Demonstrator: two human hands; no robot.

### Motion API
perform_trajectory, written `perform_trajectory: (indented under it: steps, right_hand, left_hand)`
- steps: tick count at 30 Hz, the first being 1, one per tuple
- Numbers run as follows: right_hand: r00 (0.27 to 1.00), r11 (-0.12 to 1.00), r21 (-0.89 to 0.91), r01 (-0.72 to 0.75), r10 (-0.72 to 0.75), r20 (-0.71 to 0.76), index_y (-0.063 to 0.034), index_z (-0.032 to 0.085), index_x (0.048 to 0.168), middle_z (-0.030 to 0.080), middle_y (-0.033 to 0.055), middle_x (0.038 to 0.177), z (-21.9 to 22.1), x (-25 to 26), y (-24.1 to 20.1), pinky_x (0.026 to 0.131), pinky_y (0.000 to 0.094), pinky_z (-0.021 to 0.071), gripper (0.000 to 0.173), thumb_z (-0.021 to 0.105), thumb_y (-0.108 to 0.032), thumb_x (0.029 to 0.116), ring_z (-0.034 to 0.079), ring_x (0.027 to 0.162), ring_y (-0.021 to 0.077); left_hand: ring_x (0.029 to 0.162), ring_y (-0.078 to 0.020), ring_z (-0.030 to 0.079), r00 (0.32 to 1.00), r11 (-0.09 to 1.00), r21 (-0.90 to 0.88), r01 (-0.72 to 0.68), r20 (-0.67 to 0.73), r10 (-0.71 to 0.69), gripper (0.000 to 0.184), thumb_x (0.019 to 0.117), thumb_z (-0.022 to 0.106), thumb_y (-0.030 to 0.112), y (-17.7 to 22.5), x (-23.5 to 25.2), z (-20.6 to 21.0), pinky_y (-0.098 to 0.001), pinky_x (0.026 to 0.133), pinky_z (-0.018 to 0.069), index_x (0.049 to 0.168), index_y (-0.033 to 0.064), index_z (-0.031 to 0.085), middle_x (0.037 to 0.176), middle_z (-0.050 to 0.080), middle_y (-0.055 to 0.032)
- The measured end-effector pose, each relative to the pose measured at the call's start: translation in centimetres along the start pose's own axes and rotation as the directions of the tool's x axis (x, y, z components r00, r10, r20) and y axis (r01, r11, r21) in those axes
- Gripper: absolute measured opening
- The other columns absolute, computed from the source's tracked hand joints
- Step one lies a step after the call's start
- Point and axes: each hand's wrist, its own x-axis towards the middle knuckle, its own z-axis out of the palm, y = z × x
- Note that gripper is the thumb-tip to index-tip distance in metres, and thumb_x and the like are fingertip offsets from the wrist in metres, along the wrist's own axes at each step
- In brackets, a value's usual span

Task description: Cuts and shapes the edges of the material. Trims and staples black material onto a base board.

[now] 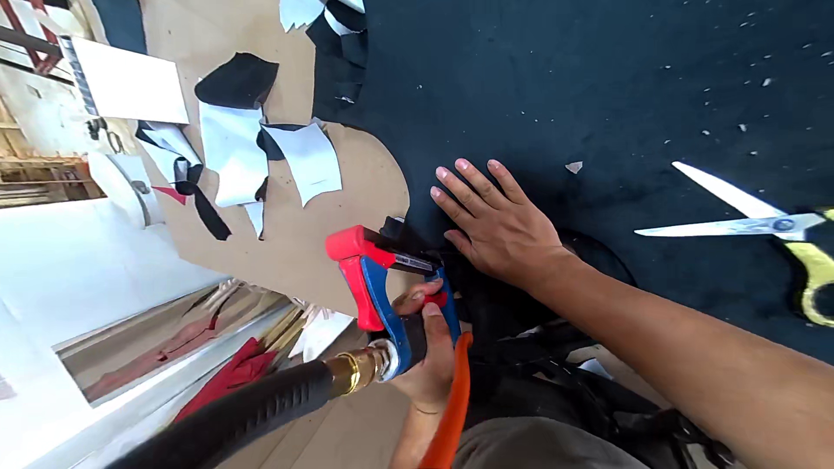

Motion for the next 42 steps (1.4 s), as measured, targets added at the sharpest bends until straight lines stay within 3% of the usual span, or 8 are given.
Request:
perform_trajectory:
  steps: [10,16,21,25,30,36,39,42]
  right_hand:
    - [1.0,1.0,-0.025,0.011,-0.011,0.006,-0.019,0.035,0.162,0.022,0.0026,0.172,-0.1,0.0,0.0,0.129,0.054,0.0081,0.06,0.027,-0.046,0.1089,0.015,0.16,0.0259]
    - [1.0,1.0,-0.024,0.005,-0.005,-0.009,-0.021,0.037,0.161,0.025,0.002,0.171,0.1,0.1,0.1,0.129,0.054,0.0092,0.059,0.029,-0.046,0.1084,0.016,0.16,0.0257]
    - [1.0,1.0,-0.021,0.014,-0.014,0.006,-0.0206,0.036,0.162,0.024,0.0022,0.172,0.1,0.0,0.0,0.129,0.0547,0.0088,0.059,0.028,-0.045,0.109,0.015,0.16,0.0262]
    - [1.0,1.0,-0.022,0.007,-0.007,0.008,-0.0216,0.035,0.162,0.023,0.0015,0.172,0.0,0.1,0.1,0.129,0.0546,0.0084,0.059,0.028,-0.046,0.1088,0.015,0.16,0.0264]
    - [0.999,0.999,-0.031,0.008,-0.007,0.031,-0.0206,0.034,0.163,0.022,0.0021,0.172,-0.1,0.0,0.0,0.129,0.055,0.0075,0.06,0.027,-0.047,0.1089,0.013,0.16,0.0265]
    - [1.0,0.999,-0.042,0.018,-0.017,0.016,-0.0202,0.034,0.162,0.022,0.0026,0.172,-0.1,-0.1,0.0,0.129,0.0542,0.0079,0.06,0.027,-0.046,0.109,0.015,0.16,0.0262]
    - [1.0,0.999,-0.037,0.019,-0.019,0.005,-0.0201,0.035,0.162,0.023,0.0026,0.172,0.0,0.1,0.0,0.129,0.0543,0.0078,0.06,0.027,-0.046,0.1089,0.015,0.16,0.0262]
    - [1.0,0.999,-0.032,0.024,-0.025,-0.005,-0.0206,0.036,0.162,0.024,0.003,0.172,0.1,0.1,-0.1,0.129,0.0548,0.0084,0.059,0.027,-0.046,0.1089,0.016,0.159,0.0269]
  left_hand:
    - [0.093,-0.0281,0.076,0.998,0.999,0.02,0.03,0.056,-0.031,0.011,0.0925,0.066,0.007,0.4,0.3,0.1,-0.0447,0.085,0.0654,0.103,0.0046,0.065,0.095,0.076,-0.0099]
    - [0.088,-0.0345,0.076,0.985,0.984,-0.053,0.17,0.05,-0.168,0.01,0.0929,0.058,0.006,0.6,1.6,-1.8,-0.0487,0.081,0.065,0.097,-0.0011,0.063,0.09,0.075,-0.0184]
    - [0.086,-0.0387,0.076,0.964,0.965,0.024,0.26,0.044,-0.261,0.01,0.0923,0.054,0.003,1.5,3.1,-1.9,-0.0519,0.078,0.0651,0.095,-0.0032,0.062,0.091,0.075,-0.0227]
    - [0.082,-0.0341,0.077,0.97,0.968,0.067,0.242,0.02,-0.244,0.011,0.0936,0.056,0.004,2.1,3.6,-0.6,-0.0486,0.076,0.0663,0.096,-0.002,0.065,0.089,0.076,-0.0188]
    - [0.091,-0.0283,0.076,0.995,0.994,0.075,0.075,0.064,-0.08,0.016,0.0913,0.061,0.003,1.3,1.1,0.0,-0.0447,0.081,0.066,0.106,-0.0008,0.061,0.096,0.076,-0.012]
    - [0.09,-0.0321,0.076,0.997,0.997,-0.021,0.07,0.019,-0.069,0.009,0.0928,0.059,0.003,1.0,1.1,0.3,-0.0479,0.082,0.066,0.1,0.002,0.065,0.093,0.076,-0.0146]
    - [0.084,-0.027,0.075,0.998,0.997,-0.053,0.06,0.013,-0.06,0.01,0.0927,0.059,0.003,0.5,0.8,0.3,-0.0435,0.078,0.0653,0.099,0.0053,0.066,0.089,0.074,-0.0097]
    - [0.086,-0.0285,0.075,0.997,0.996,-0.063,0.057,0.06,-0.053,0.009,0.0939,0.06,0.004,0.2,0.8,-1.1,-0.0454,0.08,0.0655,0.1,0.0048,0.066,0.09,0.075,-0.011]
